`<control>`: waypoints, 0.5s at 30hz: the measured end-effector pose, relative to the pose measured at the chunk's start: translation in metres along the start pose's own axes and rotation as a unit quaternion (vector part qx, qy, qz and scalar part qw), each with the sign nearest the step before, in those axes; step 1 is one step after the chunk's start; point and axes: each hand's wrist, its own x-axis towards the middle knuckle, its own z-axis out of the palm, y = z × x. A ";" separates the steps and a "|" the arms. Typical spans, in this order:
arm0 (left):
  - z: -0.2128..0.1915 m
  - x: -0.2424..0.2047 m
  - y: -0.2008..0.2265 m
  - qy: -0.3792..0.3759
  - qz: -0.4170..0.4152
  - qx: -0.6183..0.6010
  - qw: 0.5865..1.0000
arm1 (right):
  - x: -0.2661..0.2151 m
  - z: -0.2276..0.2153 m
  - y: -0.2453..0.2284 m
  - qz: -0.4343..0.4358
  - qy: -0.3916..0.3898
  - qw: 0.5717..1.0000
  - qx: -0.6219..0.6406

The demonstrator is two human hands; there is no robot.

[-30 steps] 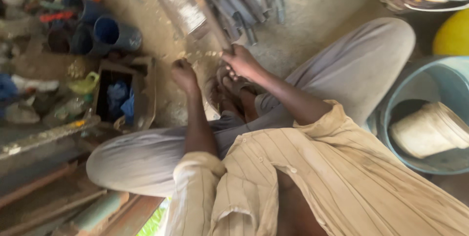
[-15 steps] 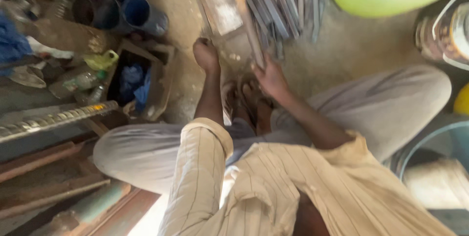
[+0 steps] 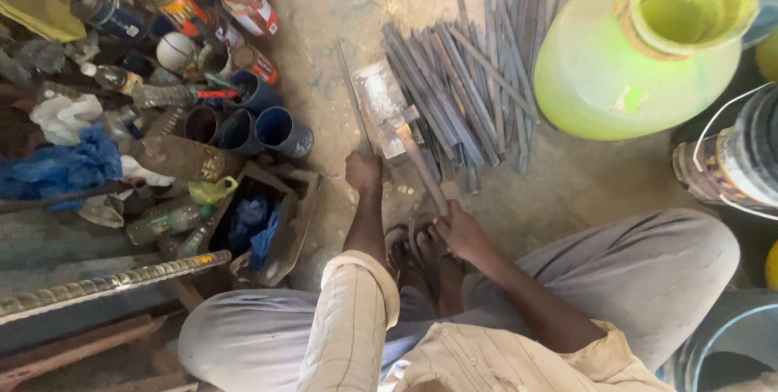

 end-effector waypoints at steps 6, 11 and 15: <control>-0.017 -0.020 -0.025 0.012 -0.032 -0.091 0.995 | 0.006 0.008 0.014 0.031 0.000 0.999 0.008; -0.062 -0.054 -0.030 0.056 0.012 -0.148 0.987 | 0.005 0.001 0.000 -0.002 0.021 1.000 0.004; -0.131 -0.073 0.004 0.163 0.079 -0.204 0.962 | 0.006 0.004 0.009 0.010 0.010 1.000 0.008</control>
